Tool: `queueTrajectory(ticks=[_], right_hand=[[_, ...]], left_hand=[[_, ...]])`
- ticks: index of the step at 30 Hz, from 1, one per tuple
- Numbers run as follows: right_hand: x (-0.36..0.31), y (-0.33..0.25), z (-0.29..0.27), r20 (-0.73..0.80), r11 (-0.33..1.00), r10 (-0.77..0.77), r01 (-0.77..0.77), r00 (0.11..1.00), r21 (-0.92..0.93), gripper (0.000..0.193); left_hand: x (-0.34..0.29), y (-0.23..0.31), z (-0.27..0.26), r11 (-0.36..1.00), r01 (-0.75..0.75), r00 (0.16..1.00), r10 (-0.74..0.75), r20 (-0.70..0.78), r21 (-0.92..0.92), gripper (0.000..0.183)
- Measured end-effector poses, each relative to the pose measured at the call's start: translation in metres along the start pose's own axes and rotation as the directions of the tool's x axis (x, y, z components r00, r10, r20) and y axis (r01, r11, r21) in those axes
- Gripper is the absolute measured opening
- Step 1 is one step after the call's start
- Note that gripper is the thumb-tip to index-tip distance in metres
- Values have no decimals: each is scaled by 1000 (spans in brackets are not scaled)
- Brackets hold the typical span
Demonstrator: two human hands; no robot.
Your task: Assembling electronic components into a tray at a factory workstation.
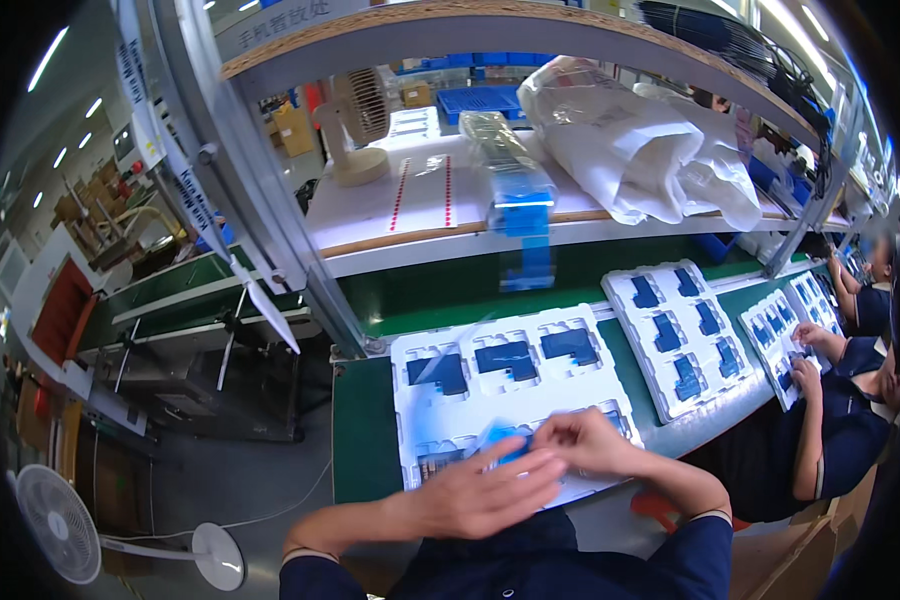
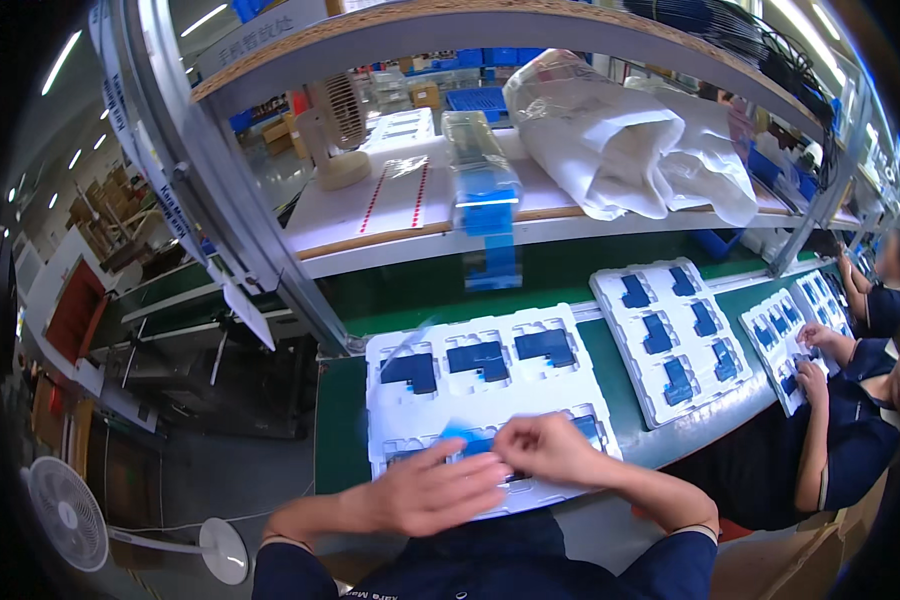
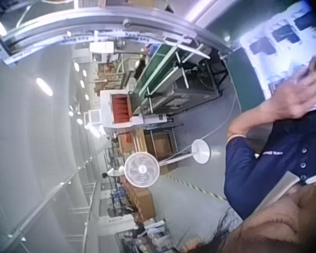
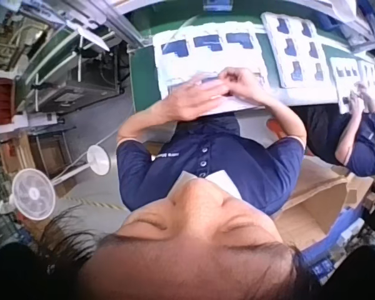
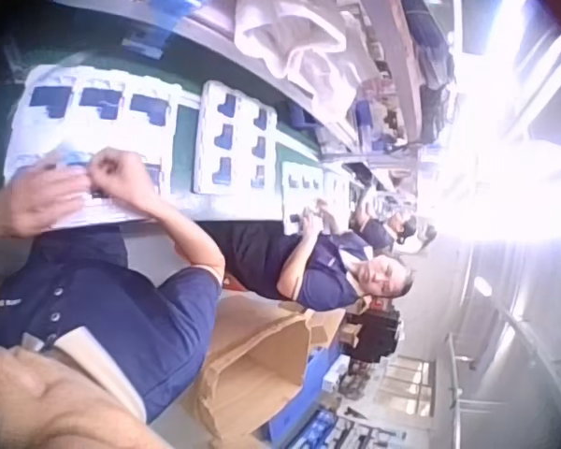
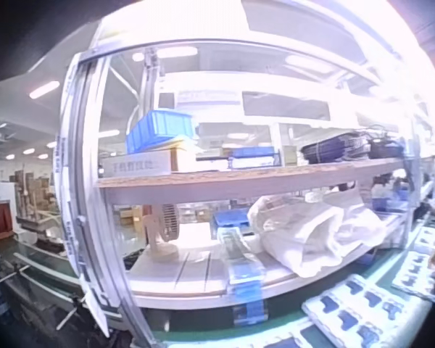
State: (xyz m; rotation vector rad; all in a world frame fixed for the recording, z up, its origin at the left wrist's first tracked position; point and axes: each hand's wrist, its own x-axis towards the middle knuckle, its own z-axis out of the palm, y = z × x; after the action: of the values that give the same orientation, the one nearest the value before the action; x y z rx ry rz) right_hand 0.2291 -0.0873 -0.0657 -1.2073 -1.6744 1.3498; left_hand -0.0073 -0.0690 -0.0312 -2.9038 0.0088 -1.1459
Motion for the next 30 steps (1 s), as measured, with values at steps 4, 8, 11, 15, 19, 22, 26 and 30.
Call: queueTrajectory(ticks=[4,8,11,15,19,22,26,30], right_hand=[[-28,-15,4,168,991,53,-31,984,-129,20],[-34,-8,4,152,999,26,-32,988,37,18],[-31,-7,9,170,986,61,-86,983,141,20],[-25,-4,17,221,983,10,-50,975,178,21],[-20,-8,22,174,986,-109,85,979,142,19],[-17,-13,26,94,981,-195,193,976,23,17],[-16,-15,37,89,972,-233,230,968,38,15],[-17,-15,48,142,961,-271,261,952,88,15]], left_hand=[[11,14,20,987,157,960,-157,230,21,39],[2,10,18,947,310,936,-289,201,-82,40],[-1,10,8,915,380,912,-346,221,-138,33],[-10,3,2,843,467,881,-419,220,-267,21],[-12,0,-8,812,505,862,-462,208,-291,17],[-16,0,-12,738,565,823,-538,184,-369,11],[-23,-1,-22,718,590,807,-546,227,-370,14],[-31,5,-31,736,572,814,-455,361,-363,21]])
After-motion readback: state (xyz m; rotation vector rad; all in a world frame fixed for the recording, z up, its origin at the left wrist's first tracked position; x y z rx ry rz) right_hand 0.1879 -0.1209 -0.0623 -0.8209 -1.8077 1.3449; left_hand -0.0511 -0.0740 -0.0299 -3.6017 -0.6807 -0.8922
